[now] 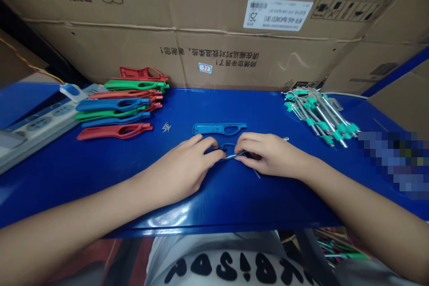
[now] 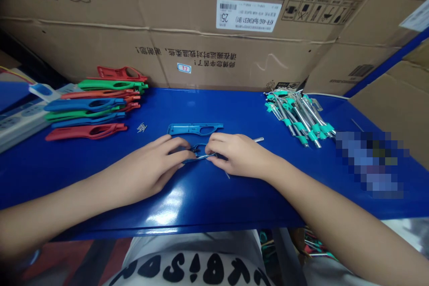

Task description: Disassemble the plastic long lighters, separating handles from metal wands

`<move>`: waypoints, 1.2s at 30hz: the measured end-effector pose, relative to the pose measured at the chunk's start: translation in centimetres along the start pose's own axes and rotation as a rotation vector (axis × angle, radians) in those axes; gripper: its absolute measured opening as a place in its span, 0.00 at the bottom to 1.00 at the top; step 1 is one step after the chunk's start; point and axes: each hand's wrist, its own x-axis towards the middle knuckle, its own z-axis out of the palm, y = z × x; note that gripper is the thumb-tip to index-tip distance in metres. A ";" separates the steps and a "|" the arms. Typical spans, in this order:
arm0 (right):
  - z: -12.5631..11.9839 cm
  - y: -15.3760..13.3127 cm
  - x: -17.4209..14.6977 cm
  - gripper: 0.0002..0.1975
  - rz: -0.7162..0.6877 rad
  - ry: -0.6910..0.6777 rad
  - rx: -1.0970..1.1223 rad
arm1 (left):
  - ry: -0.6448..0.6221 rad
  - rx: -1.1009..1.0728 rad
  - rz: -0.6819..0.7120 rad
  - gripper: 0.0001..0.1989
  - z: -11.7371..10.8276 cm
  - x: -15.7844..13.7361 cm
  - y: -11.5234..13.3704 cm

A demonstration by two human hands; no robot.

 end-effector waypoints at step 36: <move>-0.3 -0.4 0.0 0.07 0.001 0.037 -0.010 | -0.002 0.083 -0.004 0.19 -0.2 -0.1 -0.1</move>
